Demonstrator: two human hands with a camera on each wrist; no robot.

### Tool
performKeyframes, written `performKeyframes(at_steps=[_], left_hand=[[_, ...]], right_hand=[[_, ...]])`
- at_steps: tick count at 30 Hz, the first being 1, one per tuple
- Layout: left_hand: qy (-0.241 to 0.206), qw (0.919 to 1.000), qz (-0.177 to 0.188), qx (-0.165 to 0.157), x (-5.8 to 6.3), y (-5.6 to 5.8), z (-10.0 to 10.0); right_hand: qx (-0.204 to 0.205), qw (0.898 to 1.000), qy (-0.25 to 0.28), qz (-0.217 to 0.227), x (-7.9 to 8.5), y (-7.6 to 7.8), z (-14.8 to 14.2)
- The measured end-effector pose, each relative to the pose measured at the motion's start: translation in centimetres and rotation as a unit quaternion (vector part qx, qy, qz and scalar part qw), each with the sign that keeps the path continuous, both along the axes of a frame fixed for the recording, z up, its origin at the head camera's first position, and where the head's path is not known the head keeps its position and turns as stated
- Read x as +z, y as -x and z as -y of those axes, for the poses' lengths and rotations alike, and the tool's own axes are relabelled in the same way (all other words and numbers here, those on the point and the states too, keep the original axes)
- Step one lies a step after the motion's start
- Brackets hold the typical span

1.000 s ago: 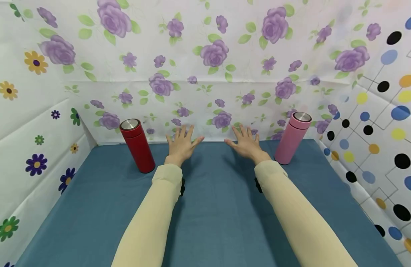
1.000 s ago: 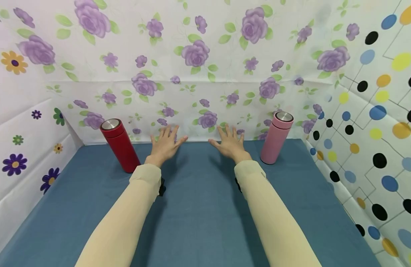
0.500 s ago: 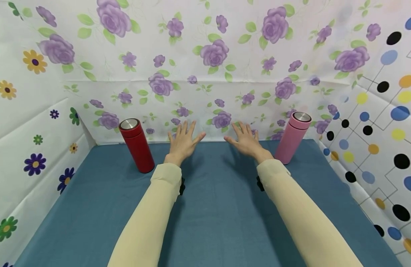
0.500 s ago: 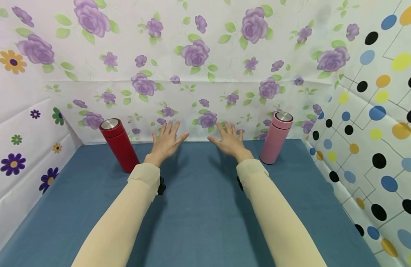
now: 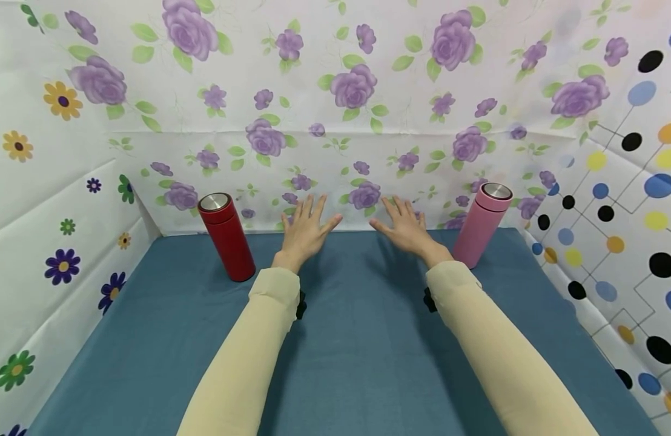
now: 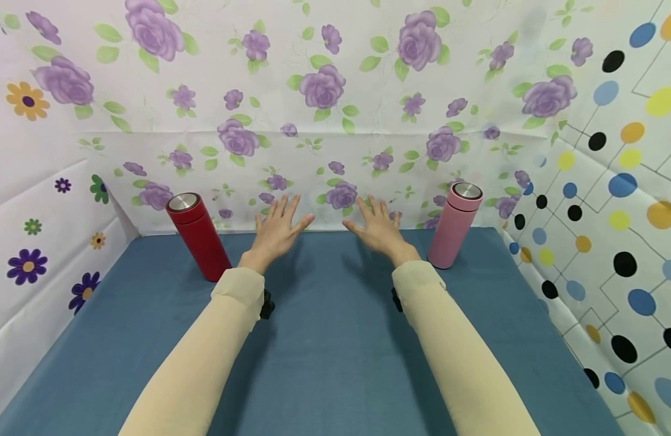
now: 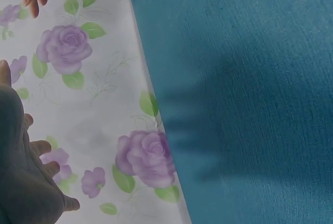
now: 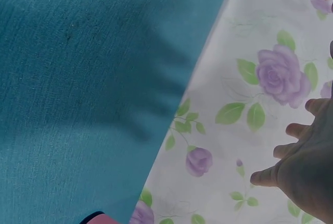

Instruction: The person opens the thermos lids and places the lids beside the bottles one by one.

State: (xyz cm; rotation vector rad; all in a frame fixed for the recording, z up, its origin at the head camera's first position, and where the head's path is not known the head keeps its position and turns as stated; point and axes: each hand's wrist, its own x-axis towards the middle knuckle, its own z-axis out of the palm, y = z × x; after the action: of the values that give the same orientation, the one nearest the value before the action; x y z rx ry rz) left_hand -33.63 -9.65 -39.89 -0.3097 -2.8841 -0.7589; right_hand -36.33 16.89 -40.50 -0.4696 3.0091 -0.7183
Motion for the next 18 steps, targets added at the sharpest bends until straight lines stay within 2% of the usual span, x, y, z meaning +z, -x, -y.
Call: performKeyframes(at_steps=[10, 18], left_hand=[[0.004, 0.9998, -0.017, -0.008, -0.1, -0.2, -0.3], [0.008, 0.9995, -0.023, -0.021, 0.2, -0.9, -0.7]], right_hand=[[0.009, 1.000, 0.018, -0.023, 0.8, -0.2, -0.4], [0.020, 0.998, 0.032, -0.046, 1.3, -0.5, -0.4]])
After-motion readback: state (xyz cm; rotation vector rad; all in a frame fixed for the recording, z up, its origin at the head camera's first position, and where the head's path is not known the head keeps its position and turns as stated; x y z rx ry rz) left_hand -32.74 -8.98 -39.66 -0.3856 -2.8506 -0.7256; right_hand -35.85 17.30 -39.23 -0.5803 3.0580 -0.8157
